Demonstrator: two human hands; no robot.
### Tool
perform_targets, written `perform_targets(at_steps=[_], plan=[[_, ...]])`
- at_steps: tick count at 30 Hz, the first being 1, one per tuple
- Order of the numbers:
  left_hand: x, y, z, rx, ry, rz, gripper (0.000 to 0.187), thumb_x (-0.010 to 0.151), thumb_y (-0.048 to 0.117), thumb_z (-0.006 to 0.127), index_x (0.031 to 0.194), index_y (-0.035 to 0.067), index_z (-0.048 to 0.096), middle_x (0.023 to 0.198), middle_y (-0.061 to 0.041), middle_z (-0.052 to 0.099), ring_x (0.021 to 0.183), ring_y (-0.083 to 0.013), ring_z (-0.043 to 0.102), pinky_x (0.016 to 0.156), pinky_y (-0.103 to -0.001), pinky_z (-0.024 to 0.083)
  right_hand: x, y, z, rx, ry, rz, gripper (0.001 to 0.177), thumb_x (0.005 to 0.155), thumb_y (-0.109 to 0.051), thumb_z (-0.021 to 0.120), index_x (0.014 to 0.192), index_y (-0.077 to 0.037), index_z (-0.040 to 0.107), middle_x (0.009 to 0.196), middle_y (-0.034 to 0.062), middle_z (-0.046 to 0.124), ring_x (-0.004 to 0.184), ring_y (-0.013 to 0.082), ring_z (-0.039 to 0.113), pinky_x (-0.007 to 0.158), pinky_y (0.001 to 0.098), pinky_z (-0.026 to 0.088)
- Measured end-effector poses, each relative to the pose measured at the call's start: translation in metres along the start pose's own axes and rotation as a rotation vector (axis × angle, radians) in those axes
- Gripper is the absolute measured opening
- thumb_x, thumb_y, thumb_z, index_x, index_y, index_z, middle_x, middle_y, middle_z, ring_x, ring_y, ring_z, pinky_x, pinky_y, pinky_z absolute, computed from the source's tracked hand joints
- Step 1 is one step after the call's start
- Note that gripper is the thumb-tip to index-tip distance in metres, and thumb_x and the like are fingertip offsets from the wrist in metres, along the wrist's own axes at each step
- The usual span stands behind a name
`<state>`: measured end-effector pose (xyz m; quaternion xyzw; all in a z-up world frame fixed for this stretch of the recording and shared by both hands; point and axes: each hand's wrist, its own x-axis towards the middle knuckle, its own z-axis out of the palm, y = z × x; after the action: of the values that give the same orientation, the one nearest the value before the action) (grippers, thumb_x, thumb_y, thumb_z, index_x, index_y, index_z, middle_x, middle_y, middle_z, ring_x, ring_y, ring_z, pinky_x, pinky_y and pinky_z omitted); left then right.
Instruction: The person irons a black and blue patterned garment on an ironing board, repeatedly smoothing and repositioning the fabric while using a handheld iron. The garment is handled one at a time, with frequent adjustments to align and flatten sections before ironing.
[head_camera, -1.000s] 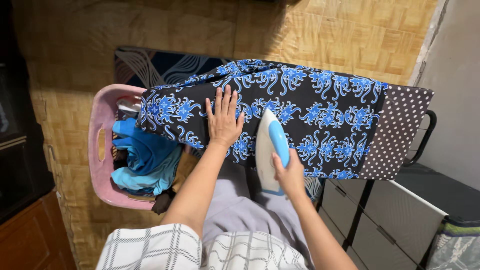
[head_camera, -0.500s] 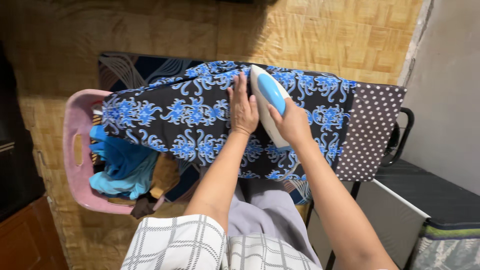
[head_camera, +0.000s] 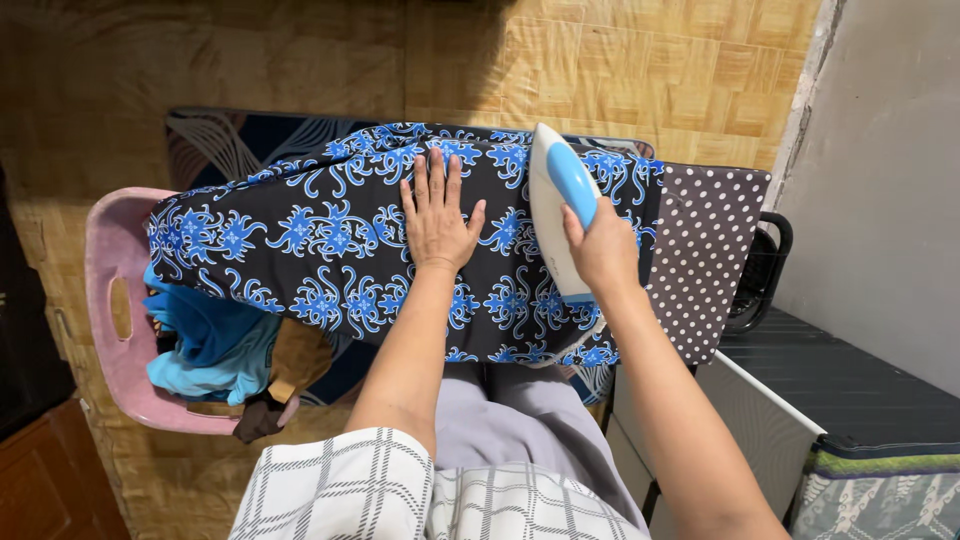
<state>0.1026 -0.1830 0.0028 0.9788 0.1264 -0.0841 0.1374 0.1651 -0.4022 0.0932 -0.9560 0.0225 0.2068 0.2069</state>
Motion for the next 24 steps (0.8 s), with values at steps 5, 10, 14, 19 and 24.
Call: perform_targets(at_steps=[5, 10, 14, 19, 24], plan=[[0.002, 0.000, 0.003, 0.014, -0.024, -0.012, 0.081, 0.100, 0.057, 0.050, 0.165, 0.016, 0.024, 0.173, -0.008, 0.010, 0.159, -0.0298, 0.007, 0.128, -0.054, 0.006, 0.005, 0.028, -0.015, -0.032, 0.035, 0.063, 0.047, 0.100, -0.042, 0.066, 0.103, 0.004, 0.062, 0.082, 0.0301, 0.069, 0.079, 0.0505, 0.068, 0.072, 0.0570, 0.054], [0.001, -0.001, 0.004, 0.033, -0.041, -0.017, 0.080, 0.100, 0.057, 0.049, 0.165, 0.017, 0.024, 0.173, -0.007, 0.009, 0.159, -0.0296, 0.005, 0.128, -0.053, 0.006, 0.011, 0.074, -0.026, -0.089, 0.097, 0.148, 0.047, 0.102, -0.045, 0.065, 0.104, 0.002, 0.063, 0.085, 0.0296, 0.070, 0.082, 0.0500, 0.069, 0.075, 0.0568, 0.054], [0.001, -0.001, 0.005, 0.020, -0.024, -0.008, 0.080, 0.100, 0.056, 0.049, 0.165, 0.016, 0.024, 0.173, -0.007, 0.010, 0.159, -0.0295, 0.006, 0.128, -0.053, 0.006, 0.014, 0.123, -0.041, -0.115, 0.168, 0.207, 0.050, 0.102, -0.048, 0.068, 0.108, 0.002, 0.064, 0.089, 0.0303, 0.069, 0.085, 0.0502, 0.069, 0.076, 0.0564, 0.054], [0.000, -0.008, 0.004, -0.051, 0.031, 0.030, 0.077, 0.102, 0.049, 0.052, 0.165, 0.012, 0.027, 0.174, -0.007, 0.014, 0.161, -0.0285, 0.009, 0.130, -0.051, 0.007, 0.012, 0.167, -0.071, -0.210, 0.192, 0.303, 0.054, 0.104, -0.053, 0.069, 0.111, 0.000, 0.063, 0.090, 0.0285, 0.070, 0.086, 0.0500, 0.069, 0.077, 0.0578, 0.053], [0.005, -0.049, -0.011, -0.025, 0.118, -0.054, 0.074, 0.104, 0.045, 0.054, 0.163, 0.009, 0.030, 0.174, -0.010, 0.016, 0.161, -0.0303, 0.011, 0.128, -0.054, 0.006, 0.007, 0.173, -0.085, -0.371, 0.394, 0.156, 0.053, 0.100, -0.045, 0.078, 0.125, -0.001, 0.060, 0.111, 0.0252, 0.068, 0.101, 0.0467, 0.065, 0.087, 0.0557, 0.050]])
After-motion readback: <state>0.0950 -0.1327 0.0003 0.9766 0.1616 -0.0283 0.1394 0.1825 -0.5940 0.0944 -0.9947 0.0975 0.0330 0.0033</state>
